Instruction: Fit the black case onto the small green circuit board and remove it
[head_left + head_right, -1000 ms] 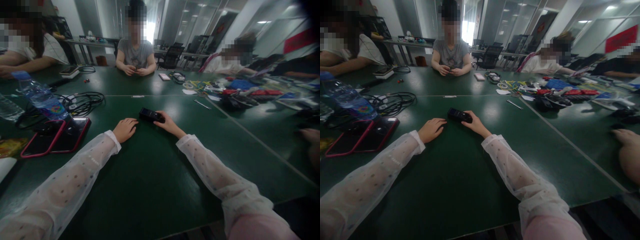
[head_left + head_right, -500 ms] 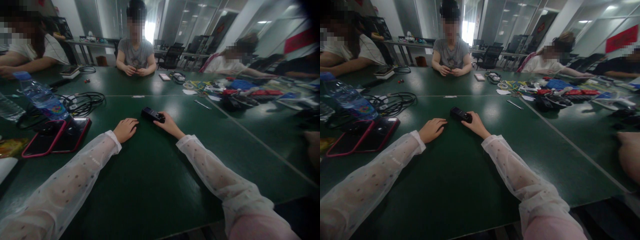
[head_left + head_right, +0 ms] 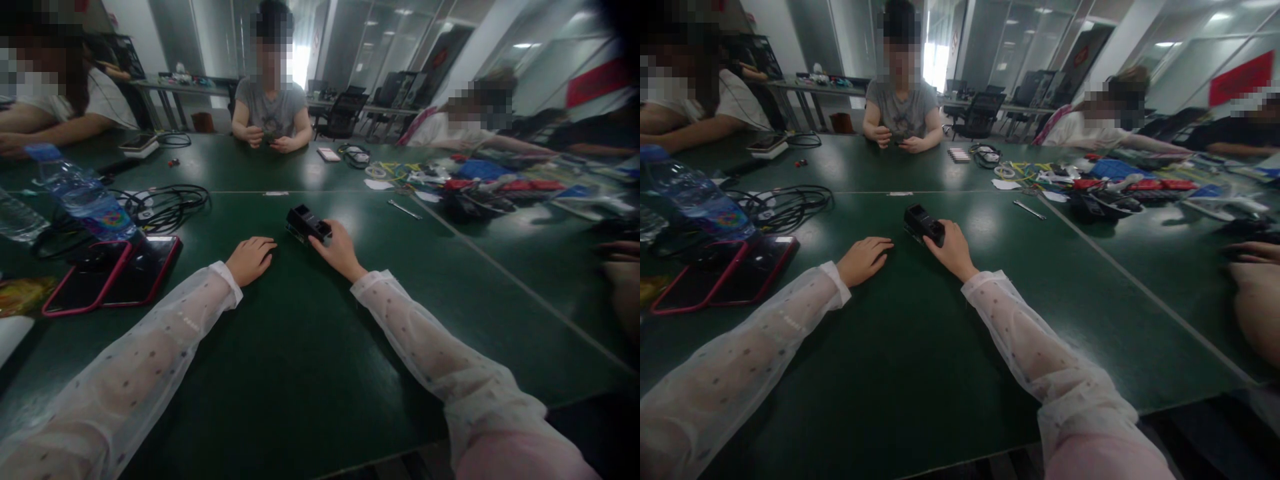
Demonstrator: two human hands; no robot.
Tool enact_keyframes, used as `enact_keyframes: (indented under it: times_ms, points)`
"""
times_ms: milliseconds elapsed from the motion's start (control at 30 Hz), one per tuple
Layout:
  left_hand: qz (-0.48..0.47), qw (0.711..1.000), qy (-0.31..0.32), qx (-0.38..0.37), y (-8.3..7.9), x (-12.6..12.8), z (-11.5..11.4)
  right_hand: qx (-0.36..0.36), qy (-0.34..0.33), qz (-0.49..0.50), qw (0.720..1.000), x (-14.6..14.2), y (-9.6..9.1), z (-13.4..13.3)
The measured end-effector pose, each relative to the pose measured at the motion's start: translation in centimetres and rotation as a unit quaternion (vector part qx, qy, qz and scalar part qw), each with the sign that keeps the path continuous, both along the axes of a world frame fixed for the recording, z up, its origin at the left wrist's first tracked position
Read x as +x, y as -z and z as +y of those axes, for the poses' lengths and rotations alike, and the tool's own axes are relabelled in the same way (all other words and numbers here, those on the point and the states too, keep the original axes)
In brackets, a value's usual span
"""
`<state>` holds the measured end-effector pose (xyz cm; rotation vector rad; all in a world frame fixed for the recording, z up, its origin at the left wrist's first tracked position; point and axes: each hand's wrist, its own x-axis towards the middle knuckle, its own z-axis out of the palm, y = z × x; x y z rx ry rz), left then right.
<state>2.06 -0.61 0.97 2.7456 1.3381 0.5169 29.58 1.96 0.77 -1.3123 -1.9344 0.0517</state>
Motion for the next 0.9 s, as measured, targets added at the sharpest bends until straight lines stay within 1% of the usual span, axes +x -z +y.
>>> enact_keyframes:
  times_ms: [100,200,300,367,400,533,700,800,900]
  points:
    - [-0.002,1.000,0.003,0.001,0.2,-0.1,0.1,0.029,0.027,0.060,0.997,0.2,-0.2,0.0]
    - [0.000,1.000,0.004,0.001,0.2,-0.1,0.2,0.036,0.085,0.128,0.988,0.8,0.1,0.6]
    - [0.004,1.000,0.001,0.000,0.0,-0.1,0.1,0.003,0.150,0.184,0.971,1.9,1.0,1.8]
    - [0.006,1.000,0.000,-0.004,-0.1,-0.1,0.0,-0.033,0.177,0.214,0.960,2.6,1.8,2.6]
    - [0.007,1.000,0.000,-0.006,-0.1,-0.1,0.0,-0.043,0.180,0.217,0.959,2.9,2.1,2.9]
    - [0.007,1.000,0.003,-0.009,-0.2,-0.1,0.0,-0.044,0.163,0.175,0.970,3.1,2.5,3.2]
    - [0.006,1.000,0.003,-0.009,0.0,-0.2,0.1,-0.060,0.201,0.094,0.973,2.4,2.0,2.6]
    - [0.007,1.000,0.002,-0.010,0.0,-0.1,0.1,-0.074,0.203,0.081,0.973,2.2,1.9,2.5]
    - [0.008,1.000,0.000,-0.006,0.0,-0.1,0.1,-0.063,0.198,0.056,0.977,2.1,2.0,2.5]
